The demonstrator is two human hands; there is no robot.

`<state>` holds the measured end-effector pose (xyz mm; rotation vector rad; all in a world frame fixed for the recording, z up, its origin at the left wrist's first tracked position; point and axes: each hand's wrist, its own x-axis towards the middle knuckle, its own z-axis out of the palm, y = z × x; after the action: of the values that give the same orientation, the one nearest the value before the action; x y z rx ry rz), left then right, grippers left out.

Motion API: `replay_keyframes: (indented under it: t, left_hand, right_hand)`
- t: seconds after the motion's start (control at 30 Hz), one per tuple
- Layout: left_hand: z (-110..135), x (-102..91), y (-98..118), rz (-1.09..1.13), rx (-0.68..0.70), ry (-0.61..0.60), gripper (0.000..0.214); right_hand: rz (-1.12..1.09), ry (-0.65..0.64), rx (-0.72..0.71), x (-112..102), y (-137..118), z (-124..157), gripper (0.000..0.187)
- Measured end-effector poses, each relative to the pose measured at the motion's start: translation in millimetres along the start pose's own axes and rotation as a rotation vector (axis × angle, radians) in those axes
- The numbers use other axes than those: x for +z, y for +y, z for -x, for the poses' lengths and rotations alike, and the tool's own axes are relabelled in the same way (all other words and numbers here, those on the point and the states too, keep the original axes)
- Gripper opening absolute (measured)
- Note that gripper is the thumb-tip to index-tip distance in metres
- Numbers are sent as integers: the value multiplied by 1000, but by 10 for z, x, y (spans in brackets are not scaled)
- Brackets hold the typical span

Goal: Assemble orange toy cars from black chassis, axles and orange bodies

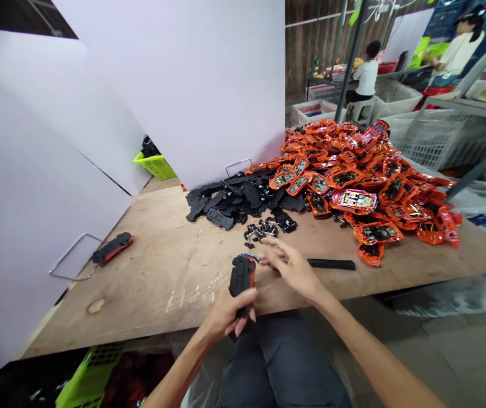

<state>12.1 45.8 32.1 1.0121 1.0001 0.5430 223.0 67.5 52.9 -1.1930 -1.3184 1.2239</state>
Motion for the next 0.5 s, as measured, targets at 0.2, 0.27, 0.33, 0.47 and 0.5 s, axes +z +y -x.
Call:
replay_keyframes:
  t: [0.2,0.27,0.33,0.47,0.5]
  left_hand:
    - [-56,-960,372,-162,17,585,68]
    - [35,-1609,556,-471,-14,861,68]
    - [147,-2242,678,-862,-81,1124,65]
    - [265,-2891,730,-1221,-70,1400,57]
    - [253,-2888,727,-1218,-37,1436,54]
  right_hand:
    - [247,241,-14,-524,566,-65,47]
    - [325,268,-38,-713,643,-46,45]
    - [437,340,-102,-904,641,-85,40]
    - [660,416,-255,-1196,526,-382,33]
    - [683,395,-278,-1223,504,-481,31]
